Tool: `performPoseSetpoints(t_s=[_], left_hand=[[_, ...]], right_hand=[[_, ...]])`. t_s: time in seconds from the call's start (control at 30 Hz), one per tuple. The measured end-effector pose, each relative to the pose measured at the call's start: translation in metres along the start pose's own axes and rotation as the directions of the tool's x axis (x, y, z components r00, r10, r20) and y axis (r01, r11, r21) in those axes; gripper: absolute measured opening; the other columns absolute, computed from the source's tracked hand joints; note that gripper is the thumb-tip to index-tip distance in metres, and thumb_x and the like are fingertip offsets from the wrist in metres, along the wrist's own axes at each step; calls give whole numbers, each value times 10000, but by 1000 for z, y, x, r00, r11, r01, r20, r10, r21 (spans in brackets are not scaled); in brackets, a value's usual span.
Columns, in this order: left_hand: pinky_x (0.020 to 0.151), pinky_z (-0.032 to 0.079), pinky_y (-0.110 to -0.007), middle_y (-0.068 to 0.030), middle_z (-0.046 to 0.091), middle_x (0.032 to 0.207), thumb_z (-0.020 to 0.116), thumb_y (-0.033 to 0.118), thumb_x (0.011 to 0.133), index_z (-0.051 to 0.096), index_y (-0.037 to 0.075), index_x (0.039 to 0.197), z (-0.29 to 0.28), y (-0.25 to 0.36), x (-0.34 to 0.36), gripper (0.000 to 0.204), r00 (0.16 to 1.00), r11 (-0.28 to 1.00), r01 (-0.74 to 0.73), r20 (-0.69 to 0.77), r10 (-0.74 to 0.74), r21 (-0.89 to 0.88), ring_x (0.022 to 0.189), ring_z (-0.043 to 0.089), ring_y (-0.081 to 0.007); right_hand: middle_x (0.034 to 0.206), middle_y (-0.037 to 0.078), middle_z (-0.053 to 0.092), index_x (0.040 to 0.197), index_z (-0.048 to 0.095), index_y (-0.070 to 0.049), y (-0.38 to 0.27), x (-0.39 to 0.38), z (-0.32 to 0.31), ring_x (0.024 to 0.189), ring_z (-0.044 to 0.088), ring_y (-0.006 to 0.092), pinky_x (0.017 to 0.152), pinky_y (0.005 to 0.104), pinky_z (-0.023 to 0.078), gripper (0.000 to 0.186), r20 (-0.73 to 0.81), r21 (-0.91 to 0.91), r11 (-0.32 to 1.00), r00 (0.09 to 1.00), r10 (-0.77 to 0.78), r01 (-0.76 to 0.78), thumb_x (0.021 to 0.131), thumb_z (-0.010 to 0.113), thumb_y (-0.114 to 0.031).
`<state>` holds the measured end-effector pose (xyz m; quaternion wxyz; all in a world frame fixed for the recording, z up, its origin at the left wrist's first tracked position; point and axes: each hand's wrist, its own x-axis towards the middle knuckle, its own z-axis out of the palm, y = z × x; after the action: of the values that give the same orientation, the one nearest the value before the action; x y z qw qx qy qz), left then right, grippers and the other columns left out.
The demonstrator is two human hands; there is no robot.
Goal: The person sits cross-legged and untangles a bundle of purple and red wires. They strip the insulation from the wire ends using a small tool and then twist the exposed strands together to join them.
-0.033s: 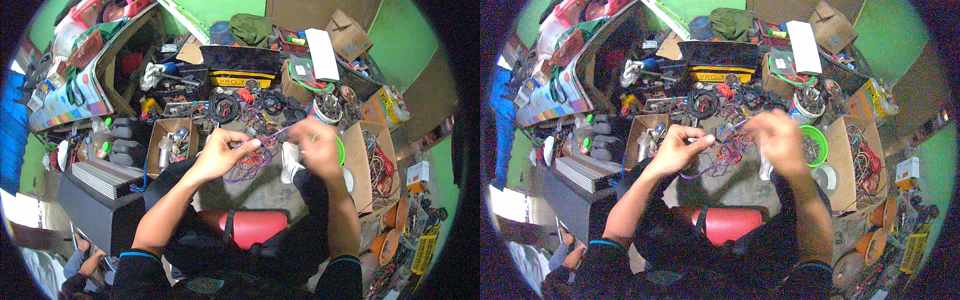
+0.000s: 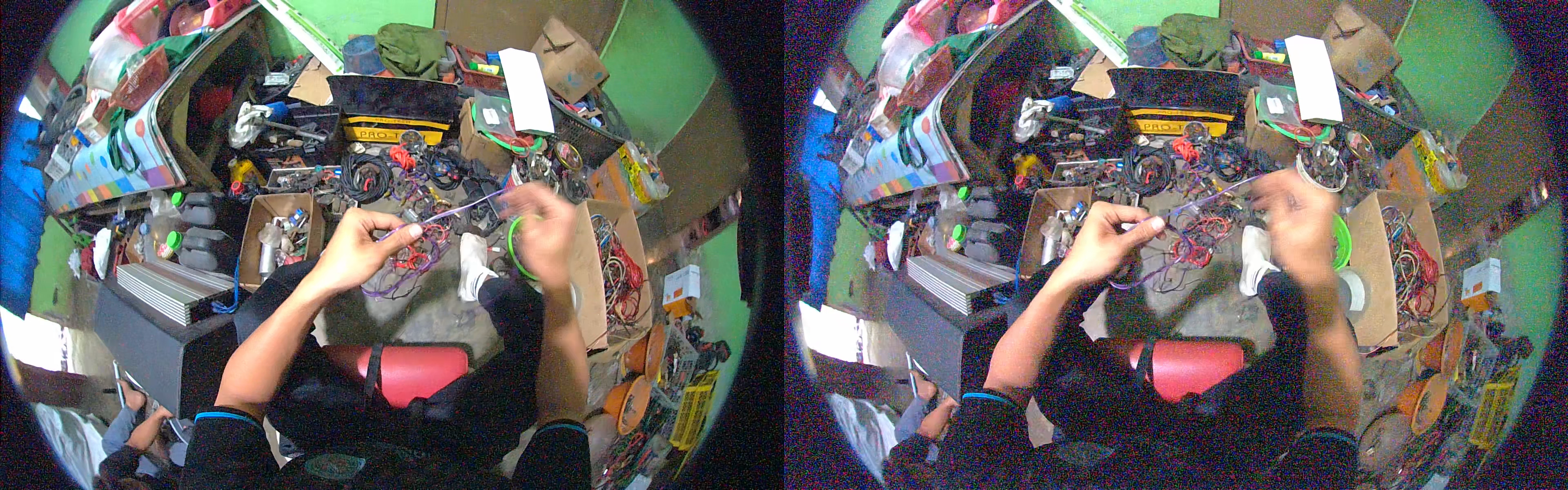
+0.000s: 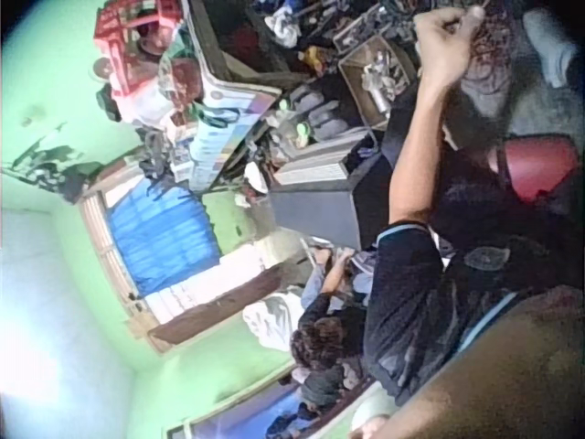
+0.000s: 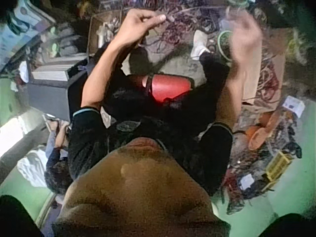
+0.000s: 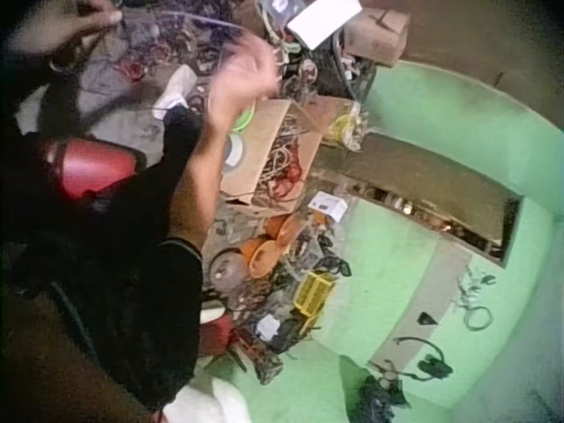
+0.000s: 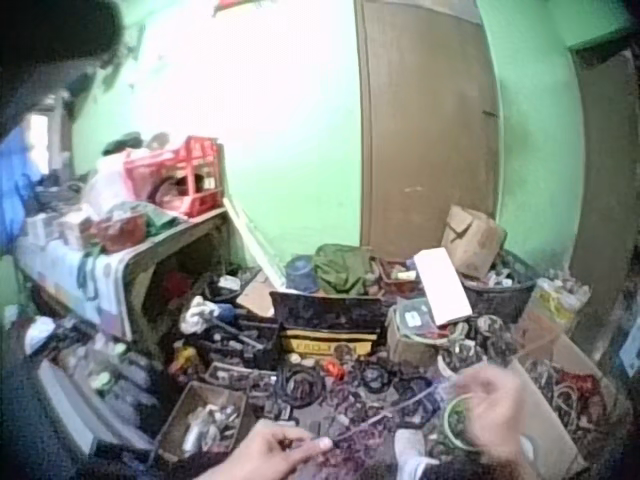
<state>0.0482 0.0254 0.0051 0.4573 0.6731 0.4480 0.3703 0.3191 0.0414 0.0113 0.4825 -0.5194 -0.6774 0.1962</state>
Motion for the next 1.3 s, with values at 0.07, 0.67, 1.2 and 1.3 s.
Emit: performPoseSetpoints(t_s=[0.07,0.67,1.2,1.3], left_hand=[[573,394,-248,18,611,645,656,248,881,705,-6,782,-4,-2,3,277,999,1000,29,-15,-29,-11,616,489,-53],[526,350,-241,51,563,613,664,256,880,701,0,777,1,6,-1,278,1000,999,7,-13,-7,-49,593,430,-27],[521,358,-242,48,566,629,678,234,866,709,-7,835,-1,6,-2,245,1000,999,-17,-23,16,-34,602,450,-31],[524,358,-239,46,570,632,680,231,864,712,-2,844,-1,5,-1,235,999,1000,3,-32,-4,-30,602,450,-31]], right_hand=[[835,114,663,923,661,20,16,9,-32,933,626,227,809,365,491,137,-342,-32,996,937,69,-85,856,610,-88],[1047,109,628,1085,588,14,21,15,-48,976,597,210,868,340,461,219,-690,-70,996,719,-84,49,894,596,-92],[823,71,663,952,651,26,33,13,-57,733,620,132,684,272,506,170,-626,158,984,763,162,-79,914,596,-130],[959,87,654,1058,622,22,21,15,-44,926,605,196,882,320,452,226,-625,-183,983,771,-121,6,880,627,-118]])
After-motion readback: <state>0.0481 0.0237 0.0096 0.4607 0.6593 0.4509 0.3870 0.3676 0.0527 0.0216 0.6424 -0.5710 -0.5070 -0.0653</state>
